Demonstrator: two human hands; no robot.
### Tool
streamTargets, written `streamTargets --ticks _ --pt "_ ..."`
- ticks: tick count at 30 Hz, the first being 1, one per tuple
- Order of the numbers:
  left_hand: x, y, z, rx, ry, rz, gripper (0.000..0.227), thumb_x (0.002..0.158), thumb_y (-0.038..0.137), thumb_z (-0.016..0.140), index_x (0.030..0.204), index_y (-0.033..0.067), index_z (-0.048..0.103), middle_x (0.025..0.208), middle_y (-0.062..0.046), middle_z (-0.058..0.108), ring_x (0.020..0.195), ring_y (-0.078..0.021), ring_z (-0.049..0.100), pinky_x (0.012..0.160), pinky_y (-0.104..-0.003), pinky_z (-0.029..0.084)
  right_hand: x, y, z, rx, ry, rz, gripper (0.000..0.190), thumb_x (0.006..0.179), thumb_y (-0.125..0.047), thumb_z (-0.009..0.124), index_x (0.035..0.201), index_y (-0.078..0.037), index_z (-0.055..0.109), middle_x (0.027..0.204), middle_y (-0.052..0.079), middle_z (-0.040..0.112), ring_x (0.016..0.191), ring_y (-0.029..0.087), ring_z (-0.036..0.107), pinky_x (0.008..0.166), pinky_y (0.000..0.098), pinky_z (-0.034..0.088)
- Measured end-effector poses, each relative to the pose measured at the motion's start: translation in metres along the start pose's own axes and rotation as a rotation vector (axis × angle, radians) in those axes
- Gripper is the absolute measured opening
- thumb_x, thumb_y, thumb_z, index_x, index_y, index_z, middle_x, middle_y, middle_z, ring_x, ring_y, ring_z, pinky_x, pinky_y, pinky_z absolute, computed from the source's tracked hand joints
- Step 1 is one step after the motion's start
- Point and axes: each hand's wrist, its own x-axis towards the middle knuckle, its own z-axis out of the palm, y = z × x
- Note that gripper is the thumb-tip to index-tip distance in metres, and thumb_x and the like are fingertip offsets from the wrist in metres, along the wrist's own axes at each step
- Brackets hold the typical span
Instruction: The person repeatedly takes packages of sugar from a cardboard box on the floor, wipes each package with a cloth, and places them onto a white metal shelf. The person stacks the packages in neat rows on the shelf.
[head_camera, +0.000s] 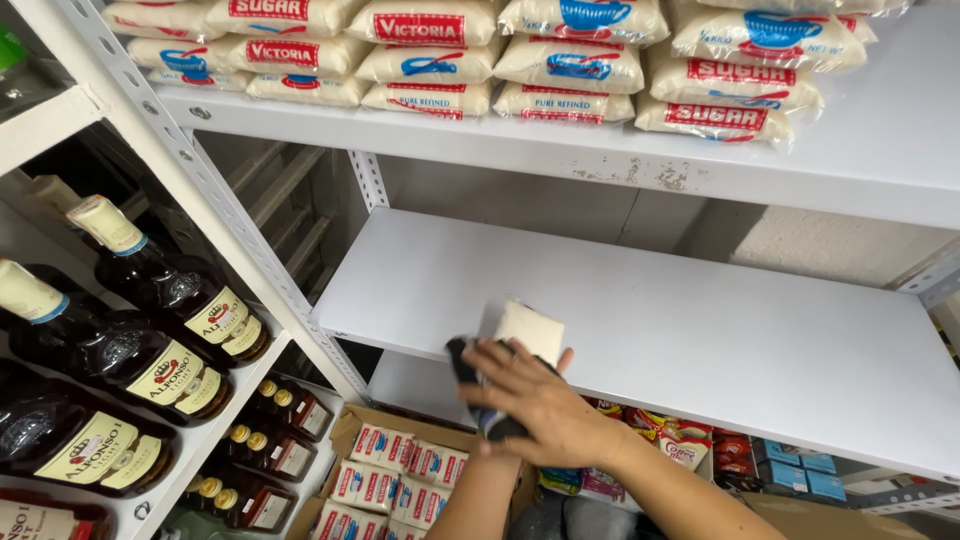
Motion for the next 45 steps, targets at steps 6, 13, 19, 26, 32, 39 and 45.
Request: streamTargets --ticks 6,13,19,26,32,39,45 --pt "0.03 0.057 -0.007 0.039 0.257 -0.049 0.082 0.096 0.073 0.042 0.15 0.0128 0.047 0.145 -0.011 0.057 0.132 -0.0339 0.054 0.118 -0.069 0.029 -0.048 0.071 -0.003 0.58 -0.191 0.068 0.057 0.099 -0.054 0.061 0.141 -0.015 0.062 0.16 0.022 0.056 0.15 0.04 0.049 0.123 0.0587 0.037" --pt "0.019 0.054 0.04 0.116 0.281 -0.006 0.076 0.098 0.069 0.039 0.149 0.0154 0.05 0.144 -0.012 0.058 0.134 -0.0317 0.053 0.118 -0.068 0.031 -0.074 0.167 -0.013 0.275 0.145 0.956 0.07 0.089 -0.057 0.058 0.15 -0.025 0.051 0.117 0.022 0.075 0.106 0.039 0.076 0.096 0.0524 0.06" --pt "0.018 0.041 0.051 0.104 0.381 -0.077 0.074 0.096 0.069 0.038 0.146 0.016 0.052 0.141 -0.01 0.06 0.133 -0.0316 0.054 0.114 -0.067 0.037 -0.068 0.184 0.021 -0.454 -0.148 1.005 0.087 0.092 -0.071 0.051 0.157 -0.017 0.03 0.164 0.02 0.026 0.153 0.036 0.02 0.121 0.0539 0.022" --pt "0.021 0.025 0.003 0.344 0.337 -0.18 0.089 0.097 0.076 0.037 0.155 0.0088 0.043 0.15 -0.016 0.052 0.138 -0.0317 0.048 0.12 -0.05 0.034 -0.017 0.08 0.02 0.422 0.233 0.91 0.09 0.093 -0.075 0.027 0.163 -0.018 0.022 0.172 0.009 0.011 0.158 0.029 0.007 0.125 0.0439 0.01" --pt "0.032 -0.007 0.07 1.143 0.092 -0.103 0.098 0.092 0.082 0.019 0.166 0.0181 0.007 0.173 -0.015 0.006 0.159 -0.0333 0.003 0.128 -0.051 0.007 -0.015 0.06 0.033 1.05 0.522 0.675 0.094 0.092 -0.076 0.029 0.164 -0.016 0.021 0.173 0.009 0.018 0.159 0.028 0.017 0.125 0.0392 0.017" --pt "0.018 -0.024 0.13 2.253 -0.336 -0.018 0.08 0.102 0.061 0.012 0.171 0.0211 0.018 0.178 -0.024 -0.012 0.164 -0.0447 -0.017 0.127 -0.06 -0.005 -0.056 0.075 0.045 2.046 0.935 0.157 0.097 0.091 -0.08 0.039 0.161 -0.013 0.028 0.163 0.018 0.033 0.147 0.038 0.035 0.118 0.0523 0.031" --pt "0.039 -0.015 0.092 1.219 0.254 -0.428 0.079 0.1 0.029 0.061 0.162 0.0177 0.014 0.161 -0.02 0.04 0.148 -0.034 0.043 0.12 -0.051 0.038 -0.09 0.087 0.05 1.979 1.199 0.315 0.095 0.094 -0.082 0.043 0.155 -0.01 0.043 0.148 0.016 0.054 0.132 0.034 0.054 0.111 0.0506 0.043"
